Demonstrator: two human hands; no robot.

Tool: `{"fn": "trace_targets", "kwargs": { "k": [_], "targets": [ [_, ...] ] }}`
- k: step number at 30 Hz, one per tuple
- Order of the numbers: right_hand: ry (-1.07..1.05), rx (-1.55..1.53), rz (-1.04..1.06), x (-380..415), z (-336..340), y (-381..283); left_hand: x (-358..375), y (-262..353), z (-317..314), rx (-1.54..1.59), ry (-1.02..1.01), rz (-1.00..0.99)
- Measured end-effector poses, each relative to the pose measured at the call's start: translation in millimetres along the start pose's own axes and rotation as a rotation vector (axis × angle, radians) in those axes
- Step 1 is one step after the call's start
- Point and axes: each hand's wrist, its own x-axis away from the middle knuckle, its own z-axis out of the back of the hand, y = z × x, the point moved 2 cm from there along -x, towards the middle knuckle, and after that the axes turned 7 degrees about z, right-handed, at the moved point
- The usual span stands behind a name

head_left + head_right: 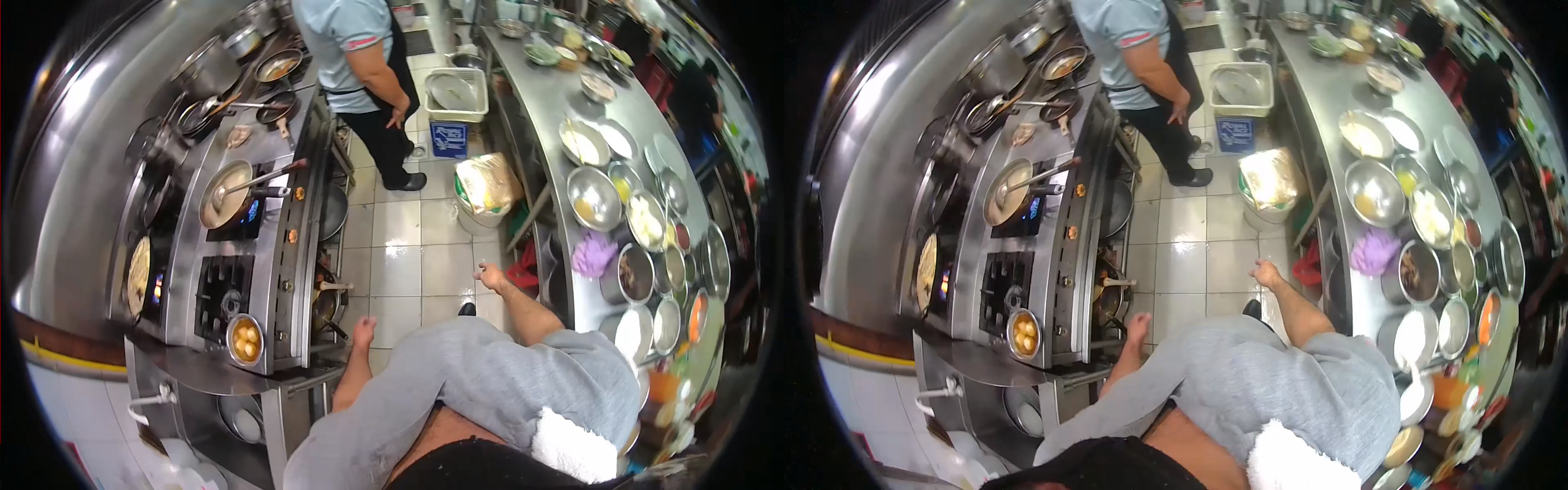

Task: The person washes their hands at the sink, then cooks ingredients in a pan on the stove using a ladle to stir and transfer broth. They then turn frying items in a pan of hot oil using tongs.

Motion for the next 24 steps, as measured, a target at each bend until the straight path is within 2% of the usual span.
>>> {"fn": "trace_targets", "kwargs": {
  "k": [3,6,7,9,10,11,13,14,15,16,18,19,20,22,24],
  "targets": [
    [-0.078,0.08,0.046,-23.5,19.5,1.3,-22.2,60.0,-23.7,0.018,0.048,-0.059],
    [-0.09,0.014,0.054,-33.2,44.2,18.3,-37.0,73.6,-46.4,-0.033,0.057,-0.063],
    [0.013,0.0,0.111,-34.1,50.2,31.4,-39.2,72.6,-52.6,-0.096,0.057,-0.034],
    [0.033,-0.047,0.075,-46.3,56.8,70.3,-52.2,70.8,-59.1,-0.232,0.066,0.007],
    [0.155,-0.059,0.158,-56.7,51.0,102.6,-57.8,63.9,-61.9,-0.301,0.077,0.02],
    [0.108,-0.082,0.102,-72.6,45.8,136.0,-53.3,67.4,-58.4,-0.384,0.066,0.032],
    [0.088,-0.104,-0.02,-65.1,53.2,134.9,-59.4,59.0,-54.8,-0.464,0.067,0.058],
    [0.061,-0.167,-0.122,-58.3,58.9,121.0,-65.0,56.8,-52.1,-0.421,0.05,0.135],
    [0.003,-0.149,-0.142,-61.5,59.5,117.9,-71.4,55.5,-49.4,-0.38,0.03,0.216],
    [-0.027,-0.128,-0.138,-69.0,57.7,116.4,-83.3,54.4,-46.4,-0.371,0.035,0.209],
    [-0.068,-0.229,-0.235,-73.8,61.5,99.0,-113.1,57.4,-44.4,-0.139,0.018,0.322],
    [-0.063,-0.224,-0.229,-79.6,65.2,86.6,-108.8,86.7,-37.1,-0.076,0.144,0.229],
    [-0.081,-0.236,-0.259,-85.9,68.0,76.2,-119.8,112.5,-30.9,-0.068,0.143,0.225],
    [-0.095,-0.243,-0.284,-106.3,77.1,57.8,-146.0,160.6,-13.8,0.023,0.377,0.01],
    [-0.074,-0.28,-0.304,-130.4,84.0,50.6,-153.2,243.0,17.4,0.12,0.488,-0.157]
  ]
}}
